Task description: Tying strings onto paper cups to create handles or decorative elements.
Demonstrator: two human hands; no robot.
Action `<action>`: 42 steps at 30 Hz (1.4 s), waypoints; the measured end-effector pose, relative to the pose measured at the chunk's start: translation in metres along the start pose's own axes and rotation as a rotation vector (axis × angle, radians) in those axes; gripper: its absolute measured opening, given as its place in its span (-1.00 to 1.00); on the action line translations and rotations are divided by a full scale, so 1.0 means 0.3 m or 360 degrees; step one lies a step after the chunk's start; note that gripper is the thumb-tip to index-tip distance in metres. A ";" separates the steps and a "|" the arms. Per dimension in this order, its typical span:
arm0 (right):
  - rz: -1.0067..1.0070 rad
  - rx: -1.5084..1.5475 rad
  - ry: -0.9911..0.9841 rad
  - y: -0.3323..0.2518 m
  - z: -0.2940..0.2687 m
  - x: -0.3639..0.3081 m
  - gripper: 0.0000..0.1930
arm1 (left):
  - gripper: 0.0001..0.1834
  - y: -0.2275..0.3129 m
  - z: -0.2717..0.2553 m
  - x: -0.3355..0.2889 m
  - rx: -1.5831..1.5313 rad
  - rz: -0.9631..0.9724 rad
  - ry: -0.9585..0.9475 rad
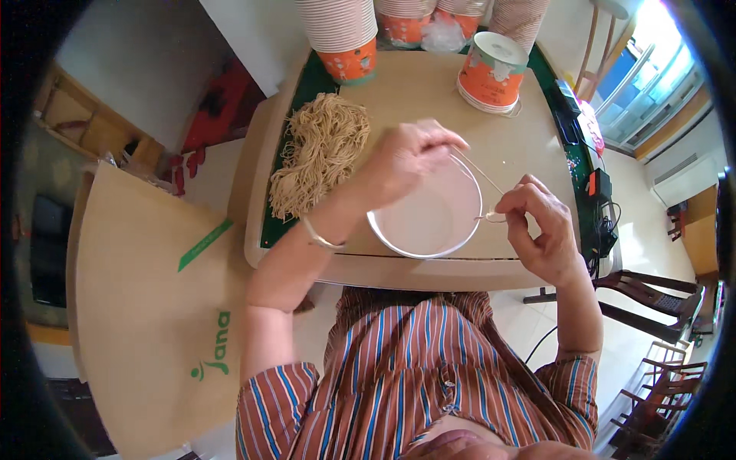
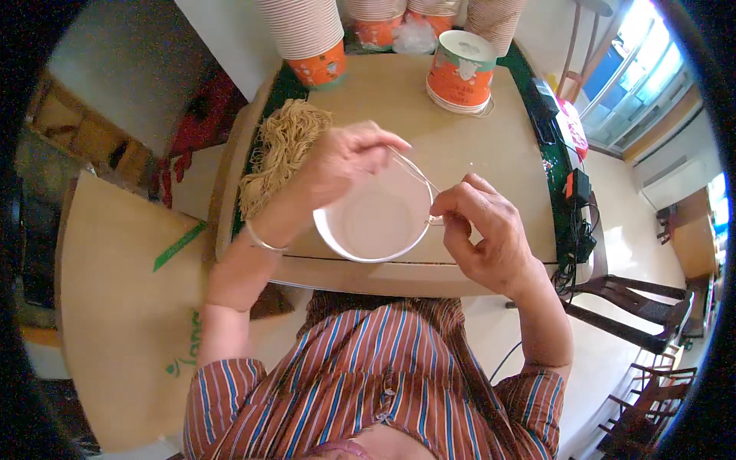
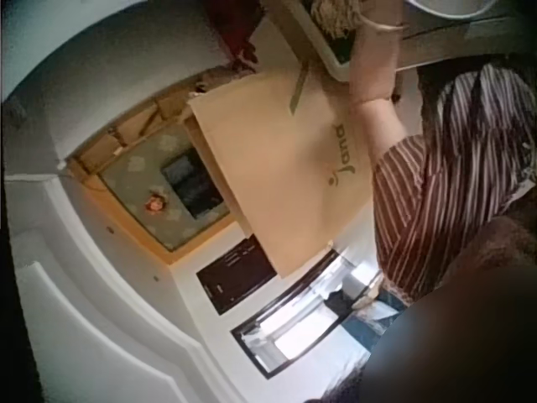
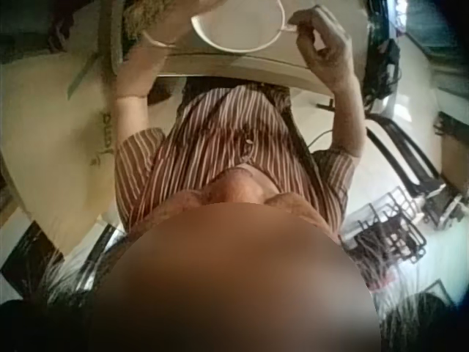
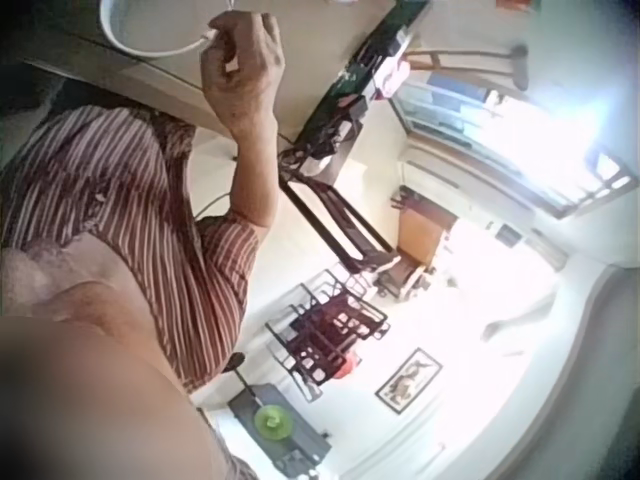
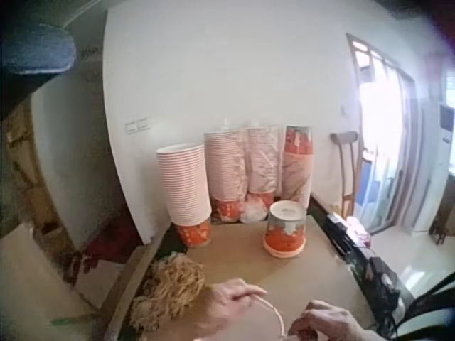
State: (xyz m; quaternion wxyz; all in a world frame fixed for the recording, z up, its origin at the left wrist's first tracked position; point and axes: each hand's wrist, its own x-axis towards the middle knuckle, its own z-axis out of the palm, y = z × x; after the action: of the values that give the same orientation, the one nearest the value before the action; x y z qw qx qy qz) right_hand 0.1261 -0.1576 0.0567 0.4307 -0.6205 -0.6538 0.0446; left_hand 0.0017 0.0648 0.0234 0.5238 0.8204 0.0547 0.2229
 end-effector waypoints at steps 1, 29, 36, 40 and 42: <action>0.0119 0.0008 -0.0010 -0.003 -0.009 -0.008 -0.79 | -0.81 0.023 -0.041 -0.003 0.0188 0.0030 0.0078; 0.0497 0.0246 -0.0066 -0.032 0.212 0.176 -0.75 | -0.63 -0.021 -0.133 -0.218 0.1081 -0.0045 0.0346; 0.0966 0.0935 -0.0186 0.048 0.414 0.251 -0.73 | -0.62 -0.021 -0.107 -0.231 0.1165 0.0202 0.0403; 0.0964 0.1068 -0.0171 0.062 0.425 0.247 -0.85 | -0.62 -0.036 -0.104 -0.244 0.1221 0.0180 0.0364; 0.0988 0.1077 -0.0180 0.066 0.417 0.240 -0.88 | -0.65 -0.054 -0.105 -0.246 0.1204 0.0202 0.0372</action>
State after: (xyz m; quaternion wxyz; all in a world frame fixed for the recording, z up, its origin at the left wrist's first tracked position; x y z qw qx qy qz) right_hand 0.0742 -0.0324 0.0031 0.5390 -0.6082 -0.4081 0.4160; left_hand -0.0752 0.0745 -0.0027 0.1603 0.9261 0.1414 0.3108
